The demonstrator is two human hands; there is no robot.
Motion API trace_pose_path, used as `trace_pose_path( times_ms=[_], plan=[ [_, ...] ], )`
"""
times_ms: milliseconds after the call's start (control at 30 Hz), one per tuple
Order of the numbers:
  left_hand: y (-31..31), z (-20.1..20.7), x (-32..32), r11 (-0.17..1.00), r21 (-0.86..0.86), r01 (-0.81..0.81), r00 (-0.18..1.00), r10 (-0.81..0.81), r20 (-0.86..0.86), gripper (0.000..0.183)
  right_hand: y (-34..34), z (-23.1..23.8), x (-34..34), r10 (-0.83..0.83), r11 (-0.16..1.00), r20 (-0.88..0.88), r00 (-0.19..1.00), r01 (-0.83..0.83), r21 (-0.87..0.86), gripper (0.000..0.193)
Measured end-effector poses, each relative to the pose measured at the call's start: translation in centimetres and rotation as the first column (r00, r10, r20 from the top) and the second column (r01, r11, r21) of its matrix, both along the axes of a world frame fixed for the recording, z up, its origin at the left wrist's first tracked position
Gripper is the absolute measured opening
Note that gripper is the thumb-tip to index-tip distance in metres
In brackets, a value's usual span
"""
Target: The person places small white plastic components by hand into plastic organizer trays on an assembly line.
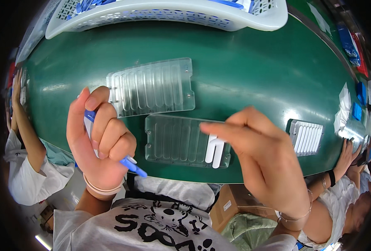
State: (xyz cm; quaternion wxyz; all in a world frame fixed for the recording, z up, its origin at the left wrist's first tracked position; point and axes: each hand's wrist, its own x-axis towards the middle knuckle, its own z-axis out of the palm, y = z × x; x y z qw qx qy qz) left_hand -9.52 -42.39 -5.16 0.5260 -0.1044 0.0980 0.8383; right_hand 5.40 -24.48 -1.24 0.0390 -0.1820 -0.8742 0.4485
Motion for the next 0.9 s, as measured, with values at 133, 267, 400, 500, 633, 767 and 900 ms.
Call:
trace_pose_path(
  times_ms=[133,267,400,500,633,767,900],
  plan=[
    [0.6,0.2,0.5,0.999,-0.029,-0.042,0.982,0.036,-0.185,0.027,1.4,0.6,-0.8,0.066,0.997,0.177,0.982,-0.073,0.035,0.007],
    [0.7,0.5,0.6,0.998,-0.041,-0.049,0.98,0.04,-0.193,0.027,2.0,-0.2,-2.4,0.193,0.963,0.152,0.969,-0.217,0.159,0.013],
    [-0.4,0.2,0.0,0.995,-0.052,-0.082,0.98,0.071,-0.184,0.026,1.4,-0.4,-3.4,0.213,0.947,0.136,0.968,-0.238,0.215,0.03],
    [-1.0,-0.1,-0.4,0.994,-0.038,-0.101,0.975,0.091,-0.202,0.026,0.4,-0.4,-2.8,0.209,0.92,0.154,0.966,-0.248,0.304,0.04],
    [-1.1,-0.1,-0.6,0.998,-0.009,-0.056,0.993,0.054,-0.105,0.027,-1.2,0.4,-2.3,0.277,0.839,0.158,0.948,-0.319,0.441,0.042],
    [-0.6,-0.4,-0.4,0.999,0.052,0.013,0.997,-0.017,0.072,0.029,-4.4,-1.2,-1.0,0.508,0.683,-0.232,0.83,-0.223,0.695,0.033],
    [-0.4,-0.7,0.7,0.989,0.106,0.106,0.954,-0.132,0.271,0.032,-5.6,-2.9,-0.4,0.662,0.588,-0.316,0.679,-0.211,0.781,0.029]
  ],
)
